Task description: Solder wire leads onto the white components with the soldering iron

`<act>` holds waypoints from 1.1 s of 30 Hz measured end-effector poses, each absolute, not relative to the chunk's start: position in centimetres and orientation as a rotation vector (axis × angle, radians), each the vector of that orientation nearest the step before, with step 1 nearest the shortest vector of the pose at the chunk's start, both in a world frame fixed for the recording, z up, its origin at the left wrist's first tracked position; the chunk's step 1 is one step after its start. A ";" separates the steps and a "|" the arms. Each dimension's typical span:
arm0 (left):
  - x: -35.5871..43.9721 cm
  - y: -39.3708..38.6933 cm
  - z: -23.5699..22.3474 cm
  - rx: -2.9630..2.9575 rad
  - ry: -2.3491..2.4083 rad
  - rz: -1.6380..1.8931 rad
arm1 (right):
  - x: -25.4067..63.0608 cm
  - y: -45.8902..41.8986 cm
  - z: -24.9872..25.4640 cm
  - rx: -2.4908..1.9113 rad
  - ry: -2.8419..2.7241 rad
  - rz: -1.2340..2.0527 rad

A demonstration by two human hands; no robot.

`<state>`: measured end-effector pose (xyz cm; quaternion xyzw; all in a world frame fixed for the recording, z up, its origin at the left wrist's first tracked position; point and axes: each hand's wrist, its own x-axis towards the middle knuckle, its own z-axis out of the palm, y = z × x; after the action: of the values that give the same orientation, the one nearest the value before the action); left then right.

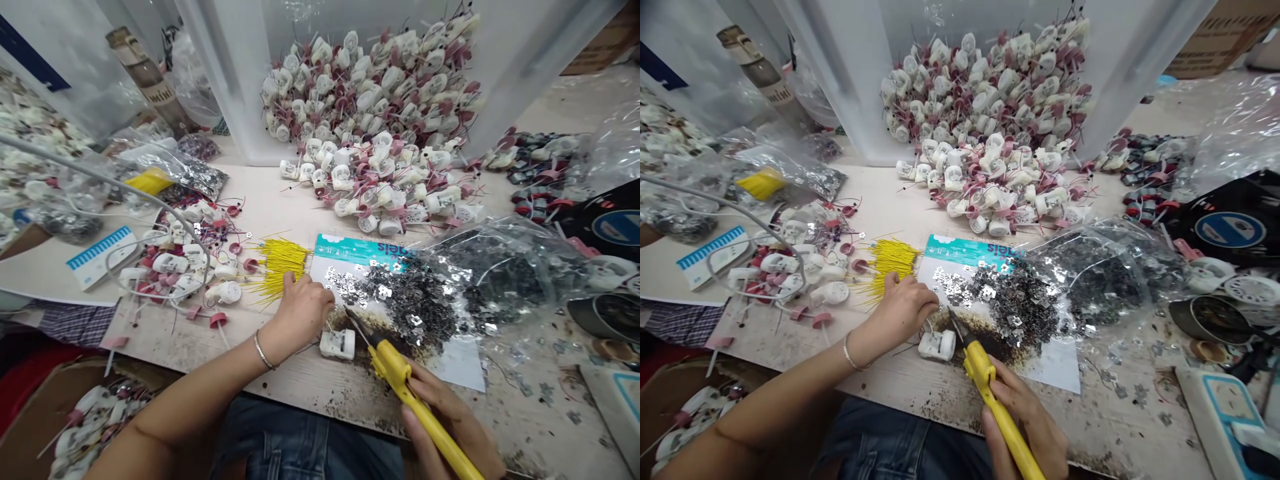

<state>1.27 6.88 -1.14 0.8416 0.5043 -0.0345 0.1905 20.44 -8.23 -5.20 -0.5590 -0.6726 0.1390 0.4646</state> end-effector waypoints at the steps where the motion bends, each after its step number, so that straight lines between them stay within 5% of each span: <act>1: 1.4 7.0 -1.1 2.377 1.413 -0.106 | 20.3 -8.2 -5.2 -1.368 -1.637 0.341; 33: 1.7 6.5 -0.4 2.306 1.440 -0.180 | 15.2 -4.8 -5.8 -1.337 -1.613 0.185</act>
<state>1.66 6.53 -0.41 0.8281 0.5170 -0.0648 0.2068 15.22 -4.75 -5.75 -0.5518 -0.6660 0.0766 0.4961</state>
